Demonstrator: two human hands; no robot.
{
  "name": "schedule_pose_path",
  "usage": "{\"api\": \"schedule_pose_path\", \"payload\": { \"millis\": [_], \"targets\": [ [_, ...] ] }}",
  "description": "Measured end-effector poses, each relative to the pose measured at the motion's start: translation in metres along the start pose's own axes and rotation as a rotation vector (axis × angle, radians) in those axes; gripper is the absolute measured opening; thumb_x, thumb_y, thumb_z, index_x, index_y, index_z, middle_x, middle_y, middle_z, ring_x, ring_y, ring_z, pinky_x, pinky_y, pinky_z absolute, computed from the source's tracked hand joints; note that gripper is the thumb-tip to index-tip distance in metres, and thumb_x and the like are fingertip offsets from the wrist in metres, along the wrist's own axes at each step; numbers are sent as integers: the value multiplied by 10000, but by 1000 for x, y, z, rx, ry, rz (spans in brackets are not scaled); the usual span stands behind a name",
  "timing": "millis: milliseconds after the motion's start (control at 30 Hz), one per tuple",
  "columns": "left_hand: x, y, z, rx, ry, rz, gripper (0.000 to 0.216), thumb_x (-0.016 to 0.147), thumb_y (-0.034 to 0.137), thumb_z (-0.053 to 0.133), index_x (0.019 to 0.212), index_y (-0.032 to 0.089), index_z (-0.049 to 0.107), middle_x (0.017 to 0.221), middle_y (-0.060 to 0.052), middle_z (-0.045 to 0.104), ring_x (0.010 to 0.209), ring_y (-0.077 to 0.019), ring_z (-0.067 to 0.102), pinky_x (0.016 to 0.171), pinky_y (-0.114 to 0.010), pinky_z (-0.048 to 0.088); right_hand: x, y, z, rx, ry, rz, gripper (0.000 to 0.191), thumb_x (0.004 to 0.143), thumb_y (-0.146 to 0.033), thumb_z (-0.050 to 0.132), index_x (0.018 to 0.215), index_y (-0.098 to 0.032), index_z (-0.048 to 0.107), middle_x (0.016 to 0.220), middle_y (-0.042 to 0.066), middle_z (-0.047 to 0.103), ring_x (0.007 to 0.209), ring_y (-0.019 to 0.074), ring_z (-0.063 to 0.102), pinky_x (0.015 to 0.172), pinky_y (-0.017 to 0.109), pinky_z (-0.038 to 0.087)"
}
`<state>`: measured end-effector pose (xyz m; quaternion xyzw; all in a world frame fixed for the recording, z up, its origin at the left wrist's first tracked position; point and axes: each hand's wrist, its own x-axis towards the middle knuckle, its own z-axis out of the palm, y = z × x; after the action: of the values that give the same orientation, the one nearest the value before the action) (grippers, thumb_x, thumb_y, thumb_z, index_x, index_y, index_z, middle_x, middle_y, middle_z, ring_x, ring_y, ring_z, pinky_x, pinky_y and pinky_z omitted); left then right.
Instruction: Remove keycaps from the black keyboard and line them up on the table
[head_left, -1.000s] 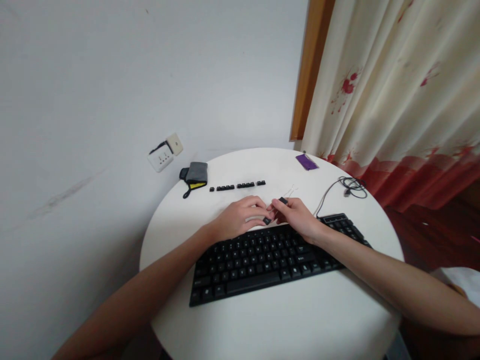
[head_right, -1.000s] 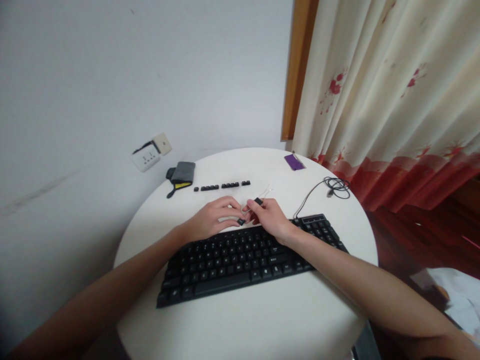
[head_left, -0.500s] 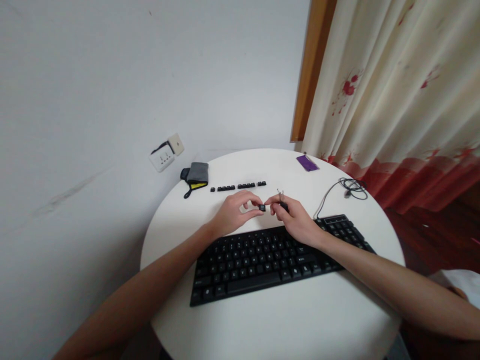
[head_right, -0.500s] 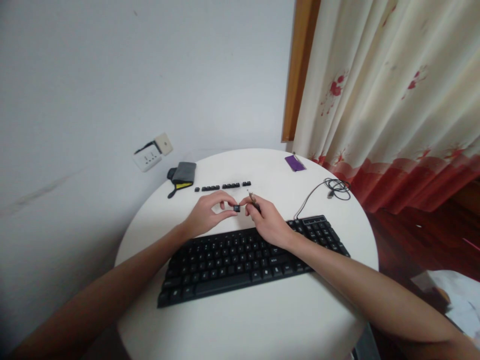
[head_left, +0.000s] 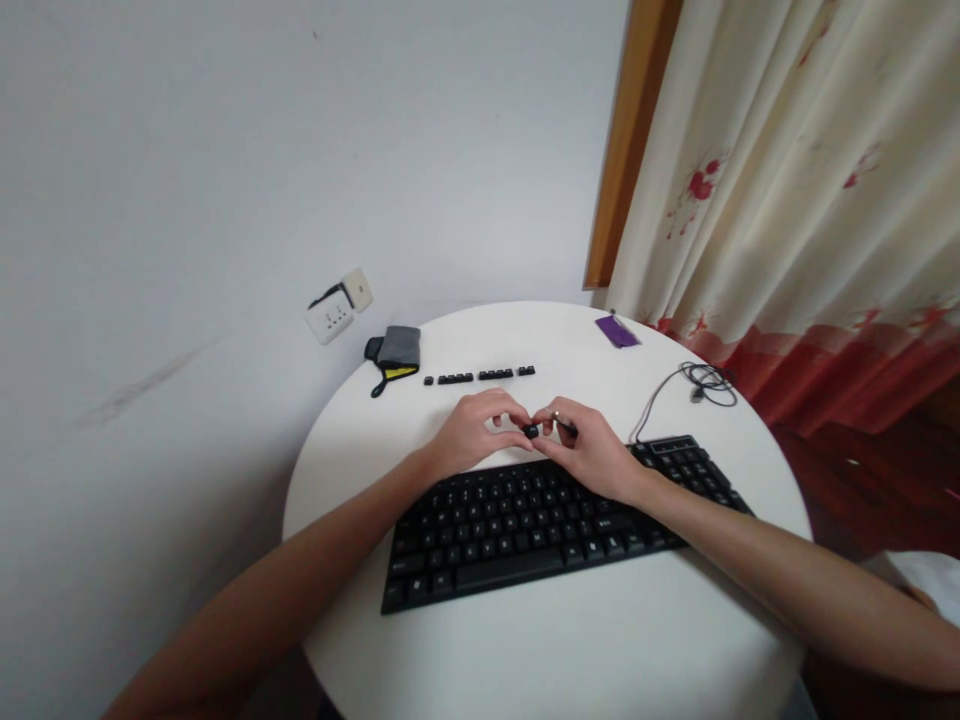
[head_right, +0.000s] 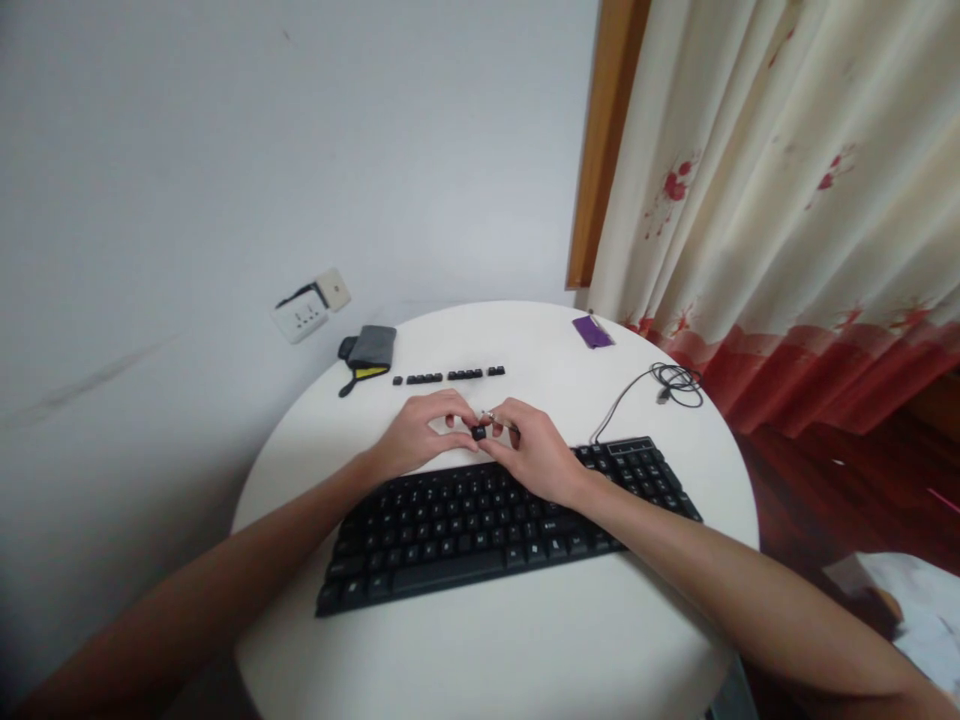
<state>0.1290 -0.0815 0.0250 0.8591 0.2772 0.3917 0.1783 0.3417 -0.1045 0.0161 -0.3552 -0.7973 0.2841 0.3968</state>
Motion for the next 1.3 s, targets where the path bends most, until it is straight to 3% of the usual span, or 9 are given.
{"api": "schedule_pose_path", "payload": {
  "millis": [133,233,300,400,533,633,1300],
  "targets": [
    [1,2,-6,-8,65,-17,307,804,457,715,913,170,705,803,-58,720,748,-163,642,659,-261,468,10,0,-11,-67,40,26,144,832,-281,674,932,-179,681,776,4,610,611,117,474,598,250,391],
    [1,1,-14,-30,185,-68,388,944,486,504,937,158,713,800,-78,725,742,-162,649,680,-275,469,33,14,-25,-156,99,81,195,795,-301,697,938,-168,698,749,10,646,586,123,493,596,258,401],
    [0,-1,-18,-61,274,-100,488,989,499,379,942,150,717,769,-84,721,718,-161,645,661,-281,460,53,33,-34,-253,124,95,196,773,-292,708,918,-161,711,768,24,676,612,133,529,630,268,416],
    [0,-7,-24,-92,373,-127,539,999,507,336,912,137,718,722,-83,708,667,-152,622,607,-276,433,84,71,-39,-381,101,178,172,746,-253,712,884,-152,732,788,44,709,682,160,590,681,278,435],
    [1,-13,-28,-96,426,-166,552,998,504,339,870,130,723,705,-85,706,648,-145,611,592,-276,426,111,114,-33,-468,15,304,165,732,-195,702,880,-143,753,836,64,729,762,178,641,686,252,446],
    [1,-16,-30,-92,444,-188,558,995,509,341,856,129,725,699,-86,707,638,-147,610,584,-279,425,120,131,-24,-470,-15,330,159,710,-167,712,856,-132,764,806,69,731,739,177,647,655,237,446],
    [-1,-19,-35,-59,461,-209,584,994,521,327,823,127,723,684,-86,706,644,-153,626,586,-288,434,135,153,-11,-415,-81,316,225,700,-217,709,903,-136,764,775,36,707,696,146,605,642,231,438]
  ]
}}
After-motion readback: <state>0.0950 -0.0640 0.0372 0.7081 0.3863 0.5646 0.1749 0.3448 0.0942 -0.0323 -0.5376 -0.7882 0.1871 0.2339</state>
